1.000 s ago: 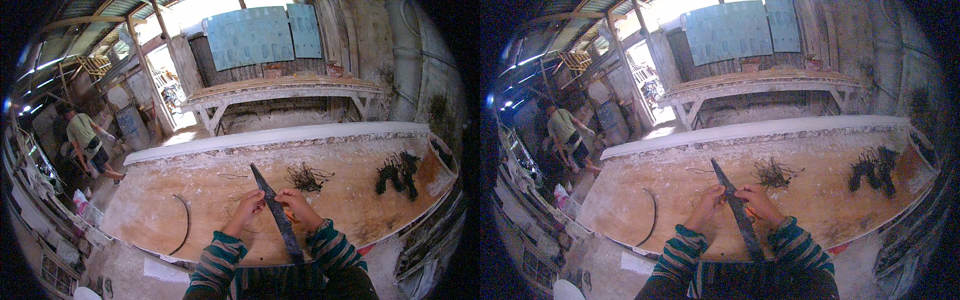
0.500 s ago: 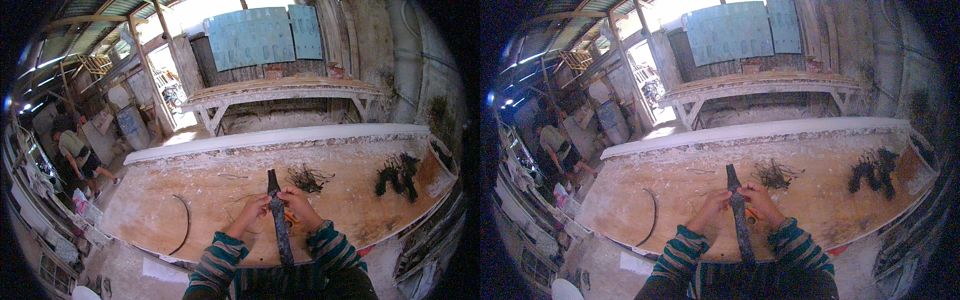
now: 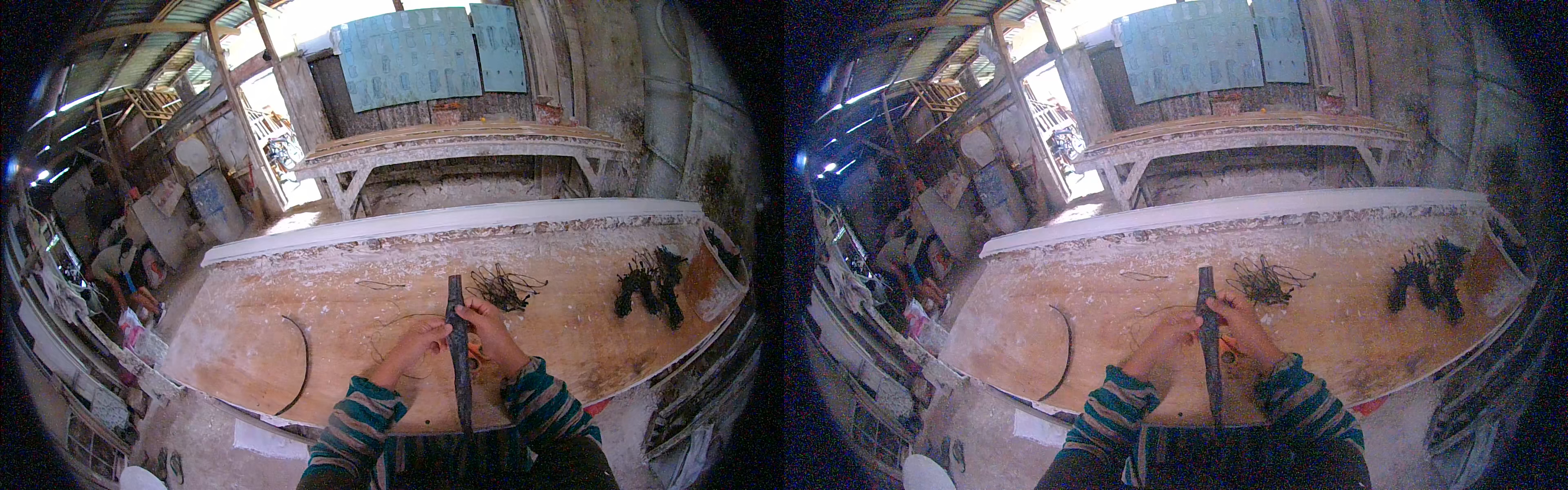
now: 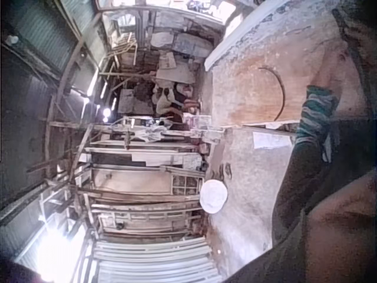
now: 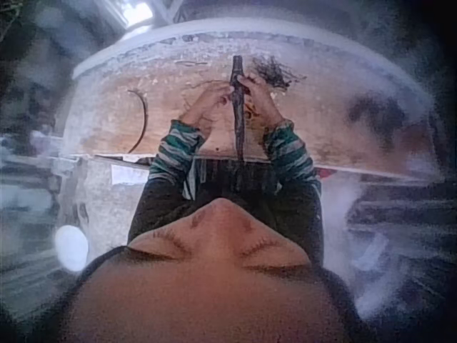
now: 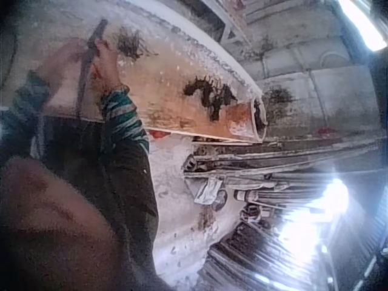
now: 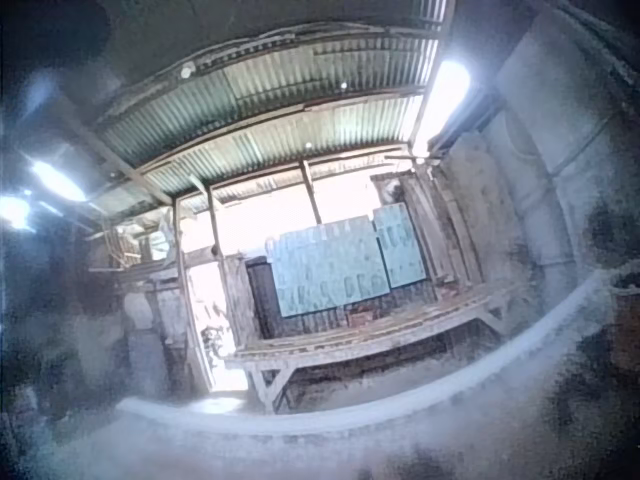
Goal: The person uses orange-handled scissors to cut thin black cords into short segments on a wooden workbench. The person repeatedly picks up a cord, cuts it, and places the pieces on the table. A second person works at a separate bench in the background.
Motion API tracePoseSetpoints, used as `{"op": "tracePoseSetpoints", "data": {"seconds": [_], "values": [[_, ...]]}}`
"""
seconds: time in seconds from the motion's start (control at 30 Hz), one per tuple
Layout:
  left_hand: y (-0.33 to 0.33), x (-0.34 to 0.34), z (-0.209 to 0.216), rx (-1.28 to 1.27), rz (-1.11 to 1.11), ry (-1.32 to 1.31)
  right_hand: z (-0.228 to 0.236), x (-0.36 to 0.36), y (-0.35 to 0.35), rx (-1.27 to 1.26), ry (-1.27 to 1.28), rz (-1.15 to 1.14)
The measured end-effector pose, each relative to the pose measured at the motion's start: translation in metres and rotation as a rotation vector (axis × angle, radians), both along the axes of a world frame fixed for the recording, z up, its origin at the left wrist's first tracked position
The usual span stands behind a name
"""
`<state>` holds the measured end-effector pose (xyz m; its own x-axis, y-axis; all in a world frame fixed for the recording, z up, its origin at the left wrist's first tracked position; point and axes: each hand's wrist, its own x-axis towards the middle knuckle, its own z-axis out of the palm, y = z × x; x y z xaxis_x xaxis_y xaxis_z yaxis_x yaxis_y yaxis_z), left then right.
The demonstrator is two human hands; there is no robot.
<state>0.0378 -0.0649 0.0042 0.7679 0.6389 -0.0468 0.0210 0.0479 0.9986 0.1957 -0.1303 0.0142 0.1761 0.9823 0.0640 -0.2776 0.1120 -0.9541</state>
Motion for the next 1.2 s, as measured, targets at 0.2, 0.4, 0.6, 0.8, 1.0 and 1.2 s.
{"op": "tracePoseSetpoints", "data": {"seconds": [0.2, 0.4, 0.6, 0.8, 1.0, 1.2], "values": [[0.003, -0.001, -0.011, 0.065, -0.111, -0.044, 0.003, 0.004, 0.002, -0.034, 0.33, 0.092], [0.006, -0.002, -0.01, 0.068, -0.135, -0.096, 0.02, 0.001, -0.009, -0.05, 0.475, 0.103], [-0.005, 0.001, -0.003, 0.176, -0.197, -0.042, 0.01, 0.009, -0.003, -0.032, 0.224, -0.006], [-0.007, 0.001, -0.001, 0.194, -0.131, 0.144, 0.012, -0.002, -0.007, -0.086, 0.03, -0.073], [0.002, 0.006, -0.011, -0.018, 0.075, -0.121, -0.004, 0.009, 0.003, -0.058, 0.118, -0.088], [0.013, 0.004, -0.011, 0.14, 0.314, -0.178, -0.004, 0.003, 0.001, -0.071, -0.358, 0.018]]}}
